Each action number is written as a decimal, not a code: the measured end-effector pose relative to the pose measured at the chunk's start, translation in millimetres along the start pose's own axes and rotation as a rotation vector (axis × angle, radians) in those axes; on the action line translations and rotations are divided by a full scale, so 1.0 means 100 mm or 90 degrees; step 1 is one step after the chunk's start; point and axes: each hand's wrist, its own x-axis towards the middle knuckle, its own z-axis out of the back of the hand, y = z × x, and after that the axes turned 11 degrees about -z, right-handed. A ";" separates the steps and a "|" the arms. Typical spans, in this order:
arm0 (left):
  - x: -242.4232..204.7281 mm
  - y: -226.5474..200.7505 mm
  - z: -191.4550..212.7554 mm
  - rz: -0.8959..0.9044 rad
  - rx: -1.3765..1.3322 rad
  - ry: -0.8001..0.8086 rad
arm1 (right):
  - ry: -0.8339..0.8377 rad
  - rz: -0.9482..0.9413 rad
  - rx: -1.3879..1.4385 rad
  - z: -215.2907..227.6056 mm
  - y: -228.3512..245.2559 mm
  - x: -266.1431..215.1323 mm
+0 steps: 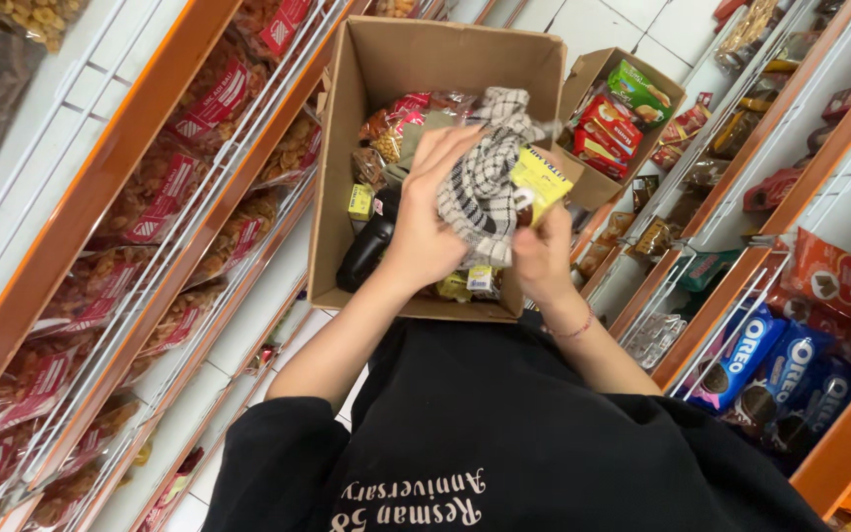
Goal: The person repeatedly picks up yellow Ultra Milk cartons from a cardboard box, wipes them with a cloth, scans them with a handheld scanner, and places them on a refrigerated shelf. The process is repeated for multiple cartons throughout the clip.
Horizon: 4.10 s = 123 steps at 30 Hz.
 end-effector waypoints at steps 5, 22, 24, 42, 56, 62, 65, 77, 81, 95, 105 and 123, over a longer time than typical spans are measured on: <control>-0.16 0.08 -0.21 0.035 -0.176 -0.034 | -0.167 0.018 0.021 0.02 0.10 0.05; -0.43 0.42 -0.18 0.070 0.226 0.257 | -0.106 -0.181 0.312 0.23 0.16 0.18; -0.53 0.58 0.01 0.213 0.253 0.225 | -0.108 -0.241 0.335 0.17 0.14 0.19; -0.84 0.98 0.61 0.532 0.315 0.277 | -0.060 -0.283 0.271 0.00 -0.10 0.27; -0.76 -0.36 0.24 0.169 0.117 0.037 | -0.116 -0.241 0.299 0.13 -0.12 0.49; -0.79 -0.36 0.17 0.207 0.138 0.042 | -0.113 -0.244 0.307 0.08 -0.10 0.47; -0.80 -0.34 0.22 0.171 0.151 0.030 | -0.120 -0.241 0.306 0.08 -0.11 0.46; -0.89 0.22 0.40 0.316 0.422 0.173 | -0.115 -0.251 0.223 -0.03 -0.25 0.40; -0.76 -0.26 0.63 0.189 0.201 0.039 | -0.013 -0.138 0.109 -0.32 -0.13 0.35; -1.03 -1.72 2.09 0.191 0.184 -0.017 | 0.254 0.039 -0.111 -2.14 0.63 0.11; -1.71 -2.40 3.23 -0.093 0.518 -0.327 | 0.382 0.411 -0.267 -3.70 1.47 0.41; -1.47 -2.61 4.75 -0.135 0.824 -0.439 | 0.289 0.769 -0.503 -5.40 2.07 0.97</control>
